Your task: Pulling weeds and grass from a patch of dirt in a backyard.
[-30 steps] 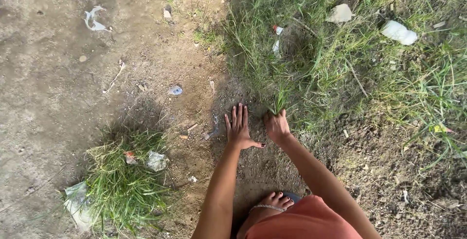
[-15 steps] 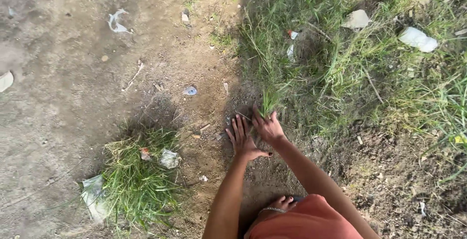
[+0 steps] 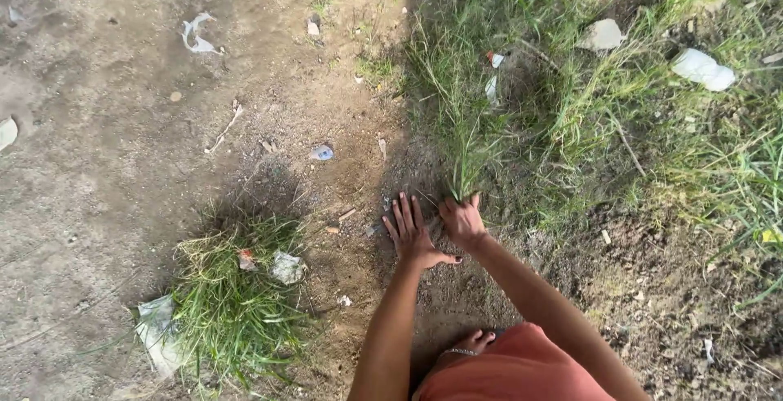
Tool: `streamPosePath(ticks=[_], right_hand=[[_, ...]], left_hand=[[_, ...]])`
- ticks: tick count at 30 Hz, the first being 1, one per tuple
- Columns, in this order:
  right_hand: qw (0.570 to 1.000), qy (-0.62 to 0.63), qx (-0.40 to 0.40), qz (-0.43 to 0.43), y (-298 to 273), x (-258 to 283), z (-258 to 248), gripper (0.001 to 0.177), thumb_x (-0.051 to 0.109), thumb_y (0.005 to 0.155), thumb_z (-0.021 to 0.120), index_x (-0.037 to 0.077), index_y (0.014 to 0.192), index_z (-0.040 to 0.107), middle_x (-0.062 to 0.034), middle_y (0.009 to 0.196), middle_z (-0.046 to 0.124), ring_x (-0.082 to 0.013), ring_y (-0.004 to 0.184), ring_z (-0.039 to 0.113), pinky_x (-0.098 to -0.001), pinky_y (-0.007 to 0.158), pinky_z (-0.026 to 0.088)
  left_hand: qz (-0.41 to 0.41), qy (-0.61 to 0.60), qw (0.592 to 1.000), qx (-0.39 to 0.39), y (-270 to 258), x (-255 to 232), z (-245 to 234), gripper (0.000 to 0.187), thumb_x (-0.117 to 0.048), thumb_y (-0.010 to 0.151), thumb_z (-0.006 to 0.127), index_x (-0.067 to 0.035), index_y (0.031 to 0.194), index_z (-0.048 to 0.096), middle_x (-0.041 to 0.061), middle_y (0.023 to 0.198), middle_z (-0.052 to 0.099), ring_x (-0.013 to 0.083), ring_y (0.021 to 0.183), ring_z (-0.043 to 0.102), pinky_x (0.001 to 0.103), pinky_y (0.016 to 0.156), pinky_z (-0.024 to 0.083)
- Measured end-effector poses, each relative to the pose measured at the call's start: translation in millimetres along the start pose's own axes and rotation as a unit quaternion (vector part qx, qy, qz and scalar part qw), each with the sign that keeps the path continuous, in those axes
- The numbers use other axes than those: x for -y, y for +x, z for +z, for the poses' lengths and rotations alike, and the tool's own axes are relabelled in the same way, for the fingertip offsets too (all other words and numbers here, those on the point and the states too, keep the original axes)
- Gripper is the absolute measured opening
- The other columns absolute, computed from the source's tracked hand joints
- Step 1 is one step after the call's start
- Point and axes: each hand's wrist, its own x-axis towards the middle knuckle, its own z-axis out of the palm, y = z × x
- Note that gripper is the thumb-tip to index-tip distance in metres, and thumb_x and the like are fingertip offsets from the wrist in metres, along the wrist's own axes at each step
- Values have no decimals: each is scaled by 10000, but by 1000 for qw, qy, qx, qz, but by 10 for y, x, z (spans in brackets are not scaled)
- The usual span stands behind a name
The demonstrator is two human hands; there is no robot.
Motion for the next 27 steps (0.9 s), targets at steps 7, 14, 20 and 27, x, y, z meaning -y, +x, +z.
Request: streamPosePath(ticks=[7, 14, 20, 27], right_hand=[[987, 25, 52, 149, -440, -159, 108, 356, 131, 964, 551, 109, 1316, 506, -104, 1336, 560, -253, 1161, 637, -683, 1115, 290], [984, -171, -31, 37, 330, -365, 209, 619, 146, 887, 518, 36, 1474, 357, -274, 1587, 302, -438, 1299, 504, -678, 997, 354], [978, -185, 94, 36, 457, -469, 58, 594, 183, 1001, 519, -8, 1546, 383, -255, 1530, 406, -376, 1251, 553, -615, 1064, 370], [991, -75, 23, 111, -303, -315, 501, 487, 170, 930, 582, 148, 1403, 467, -116, 1416, 527, -282, 1150, 627, -660, 1047, 355]], left_hand=[[-6, 28, 1000, 5, 42, 0, 60, 1838, -819, 342, 878, -8, 1563, -231, 269, 1639, -275, 426, 1530, -225, 692, 1162, -137], [-8, 1, 1000, 0, 21, -6, 35, 1819, -813, 351, 882, -31, 1562, -228, 260, 1642, -271, 417, 1534, -219, 681, 1170, -144], [-4, -7, 1000, -6, -26, -25, -35, 1816, -796, 351, 895, -40, 1569, -220, 255, 1653, -248, 414, 1544, -195, 682, 1178, -132], [-1, -26, 1000, -15, 1, -11, 2, 1830, -805, 333, 892, -39, 1567, -222, 243, 1656, -250, 415, 1545, -193, 683, 1182, -121]])
